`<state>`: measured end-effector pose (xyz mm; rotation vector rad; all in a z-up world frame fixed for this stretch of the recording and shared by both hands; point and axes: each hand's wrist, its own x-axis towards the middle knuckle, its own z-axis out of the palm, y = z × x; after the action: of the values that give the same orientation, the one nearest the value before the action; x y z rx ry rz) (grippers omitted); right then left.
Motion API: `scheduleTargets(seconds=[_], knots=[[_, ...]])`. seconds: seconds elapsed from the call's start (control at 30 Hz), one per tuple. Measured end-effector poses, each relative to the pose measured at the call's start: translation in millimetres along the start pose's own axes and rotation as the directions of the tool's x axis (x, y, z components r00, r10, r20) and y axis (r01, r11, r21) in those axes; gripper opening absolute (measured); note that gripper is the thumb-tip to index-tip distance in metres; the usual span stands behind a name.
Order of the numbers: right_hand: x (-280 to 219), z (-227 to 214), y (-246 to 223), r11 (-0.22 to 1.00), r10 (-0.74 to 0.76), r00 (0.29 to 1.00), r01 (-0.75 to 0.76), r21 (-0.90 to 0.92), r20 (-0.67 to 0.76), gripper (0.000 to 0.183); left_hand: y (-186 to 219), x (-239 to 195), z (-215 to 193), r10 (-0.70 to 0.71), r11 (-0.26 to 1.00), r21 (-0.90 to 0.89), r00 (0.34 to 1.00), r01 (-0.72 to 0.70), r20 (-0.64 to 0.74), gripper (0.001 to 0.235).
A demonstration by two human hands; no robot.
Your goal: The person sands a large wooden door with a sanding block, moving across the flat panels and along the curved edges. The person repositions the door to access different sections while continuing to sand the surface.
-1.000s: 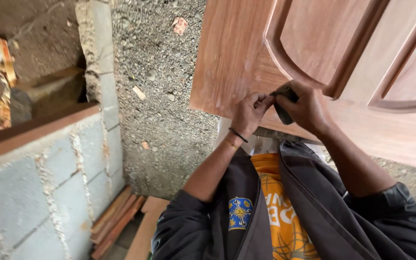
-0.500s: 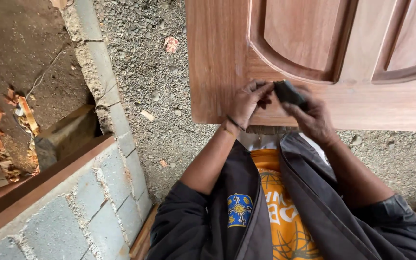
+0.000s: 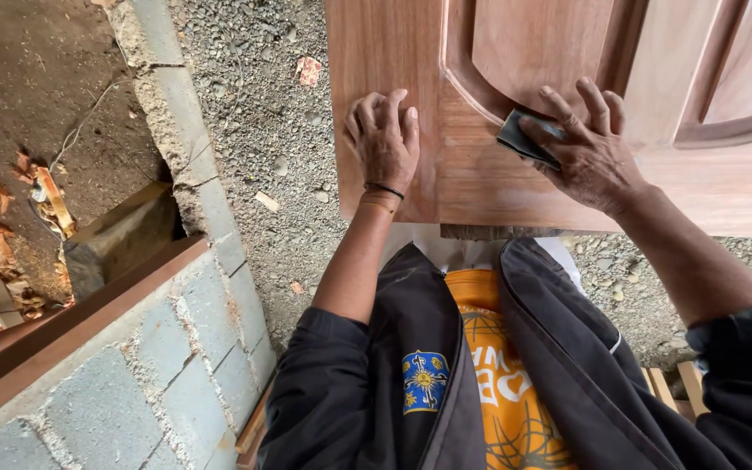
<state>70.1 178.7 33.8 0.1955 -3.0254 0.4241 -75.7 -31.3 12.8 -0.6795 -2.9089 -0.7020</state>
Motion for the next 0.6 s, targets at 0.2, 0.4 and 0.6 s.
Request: scheduleTargets(seconds=[0.2,0.4,0.6], knots=[[16,13,4,0.997,0.055,0.991,-0.061,0.041,0.123,0.051,5,-3,9,-0.003,0.993,0.116,0.996,0.013,-0.086,0.021],[44,0,-13,0.944,0.156,0.964,-0.21,0.256,0.215,0.047,10,-3,7,0.018,0.988,0.155,0.995,-0.002,-0.102,0.02],[23,9,-5,0.959,0.213,0.945,-0.251,0.132,0.247,0.05,12,3,4,0.035,0.99,0.142,0.989,-0.014,-0.146,0.024]])
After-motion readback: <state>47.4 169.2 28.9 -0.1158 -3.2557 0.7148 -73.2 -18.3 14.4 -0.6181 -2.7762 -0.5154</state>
